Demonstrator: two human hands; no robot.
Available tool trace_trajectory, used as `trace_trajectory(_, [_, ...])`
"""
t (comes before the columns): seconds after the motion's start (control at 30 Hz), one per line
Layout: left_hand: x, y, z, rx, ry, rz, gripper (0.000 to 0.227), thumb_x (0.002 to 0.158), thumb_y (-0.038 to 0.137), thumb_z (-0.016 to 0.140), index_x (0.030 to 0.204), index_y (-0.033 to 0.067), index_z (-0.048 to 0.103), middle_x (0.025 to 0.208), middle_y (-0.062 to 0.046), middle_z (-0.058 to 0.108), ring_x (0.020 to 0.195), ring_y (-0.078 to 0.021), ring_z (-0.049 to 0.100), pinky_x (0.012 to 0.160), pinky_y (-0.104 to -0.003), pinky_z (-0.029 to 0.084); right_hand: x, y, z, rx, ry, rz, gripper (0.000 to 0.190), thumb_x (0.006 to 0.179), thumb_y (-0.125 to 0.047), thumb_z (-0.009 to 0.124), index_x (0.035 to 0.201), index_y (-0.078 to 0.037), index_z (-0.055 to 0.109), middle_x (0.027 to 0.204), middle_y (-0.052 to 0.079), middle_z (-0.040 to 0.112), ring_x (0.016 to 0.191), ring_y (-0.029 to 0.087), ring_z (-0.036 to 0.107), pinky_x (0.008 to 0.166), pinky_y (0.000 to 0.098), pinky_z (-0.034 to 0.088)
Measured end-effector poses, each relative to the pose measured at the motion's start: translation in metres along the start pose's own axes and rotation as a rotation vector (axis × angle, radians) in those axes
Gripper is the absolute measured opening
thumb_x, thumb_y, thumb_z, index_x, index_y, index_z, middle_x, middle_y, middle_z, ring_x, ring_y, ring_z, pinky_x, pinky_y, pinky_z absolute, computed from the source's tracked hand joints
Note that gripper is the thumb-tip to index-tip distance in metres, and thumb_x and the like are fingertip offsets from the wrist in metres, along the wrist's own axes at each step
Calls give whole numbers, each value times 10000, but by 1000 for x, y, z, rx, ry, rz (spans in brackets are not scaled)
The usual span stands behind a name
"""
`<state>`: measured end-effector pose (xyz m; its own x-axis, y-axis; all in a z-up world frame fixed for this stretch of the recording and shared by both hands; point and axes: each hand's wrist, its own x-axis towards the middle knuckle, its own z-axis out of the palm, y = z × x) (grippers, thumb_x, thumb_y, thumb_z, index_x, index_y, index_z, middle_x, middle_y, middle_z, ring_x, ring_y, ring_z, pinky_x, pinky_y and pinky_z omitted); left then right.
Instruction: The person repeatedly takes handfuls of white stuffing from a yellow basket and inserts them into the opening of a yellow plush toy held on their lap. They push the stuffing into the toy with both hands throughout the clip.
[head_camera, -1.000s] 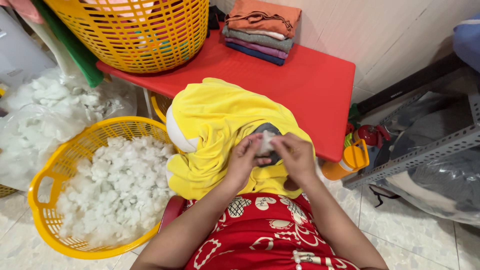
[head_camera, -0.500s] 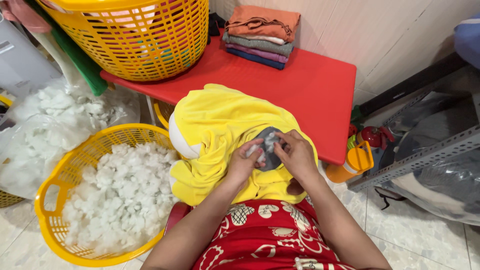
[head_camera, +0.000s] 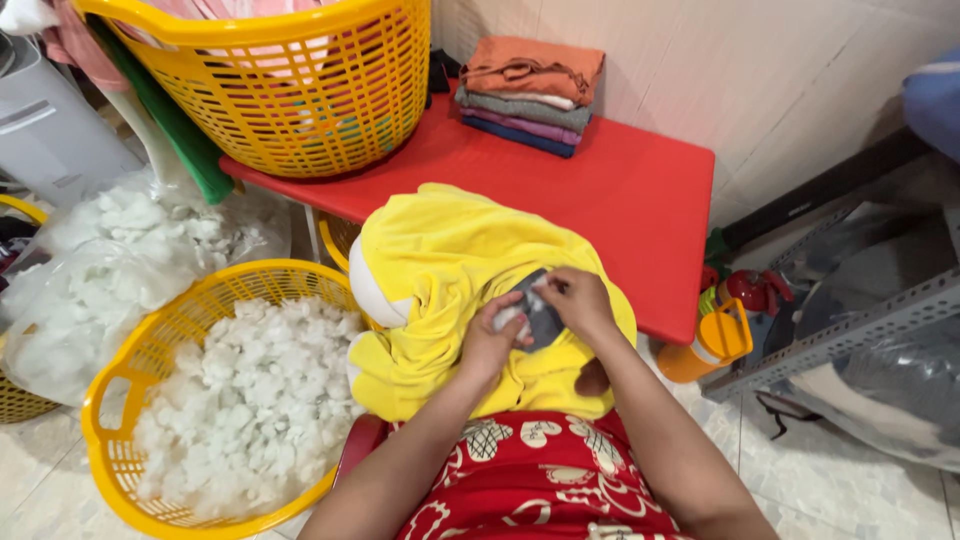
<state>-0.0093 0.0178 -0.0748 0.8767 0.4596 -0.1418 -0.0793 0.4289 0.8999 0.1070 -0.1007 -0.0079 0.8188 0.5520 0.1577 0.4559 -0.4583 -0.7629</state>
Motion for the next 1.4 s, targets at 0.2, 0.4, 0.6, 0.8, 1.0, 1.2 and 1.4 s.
trace_trajectory(0.2, [-24, 28, 13, 124, -116, 183, 522, 910, -30, 666, 1412, 60, 551, 1094, -68, 645, 872, -132, 691, 673, -257, 619, -23, 14, -24, 484, -59, -51, 108, 886, -66, 770, 971, 1, 773, 809, -23, 663, 735, 49, 573, 657, 221, 459])
trace_trajectory(0.4, [-31, 39, 14, -219, -242, -8, 472, 970, 87, 647, 1431, 109, 545, 1105, -68, 681, 837, -109, 669, 689, -244, 599, -48, -18, -25, 245, -26, -116, 169, 841, -62, 786, 1007, -32, 800, 812, 12, 639, 692, 85, 525, 621, 239, 431])
trace_trajectory(0.6, [-21, 37, 1, -115, -127, -39, 213, 957, 75, 665, 1157, 8, 690, 982, -71, 744, 794, -127, 693, 643, -248, 567, -61, -39, -26, 137, -43, -460, 217, 840, -28, 770, 1056, -44, 785, 942, 35, 716, 860, 96, 661, 765, 246, 505])
trace_trajectory(0.8, [-24, 41, -21, -25, -70, 23, 112, 938, 31, 697, 1042, -10, 708, 856, -70, 707, 698, -114, 649, 580, -234, 512, -52, -47, -45, 273, -33, -201, 239, 856, -77, 762, 1095, -82, 765, 1043, 42, 675, 812, 114, 660, 728, 281, 551])
trace_trajectory(1.0, [-22, 46, -11, -10, -17, 53, 212, 870, 28, 709, 1070, 76, 661, 914, -13, 711, 682, -100, 640, 534, -229, 498, -58, -61, -30, -95, 43, -254, 306, 795, -161, 805, 1088, -79, 765, 1028, 32, 651, 744, 143, 610, 677, 273, 525])
trace_trajectory(1.2, [-8, 54, 1, 410, 8, 193, 255, 889, 90, 755, 1140, 46, 735, 857, -42, 740, 597, -92, 623, 535, -226, 507, -41, -46, -31, -248, 61, -166, 269, 888, -232, 739, 1116, -92, 768, 1074, 53, 643, 863, 245, 661, 760, 370, 531])
trace_trajectory(1.4, [22, 35, 1, 415, 10, 100, 339, 891, 106, 752, 1221, 35, 720, 845, -82, 747, 556, -98, 597, 523, -235, 497, -21, -26, -25, -285, -39, -147, 363, 877, -264, 725, 1179, -63, 721, 1109, 84, 612, 939, 273, 655, 794, 389, 513])
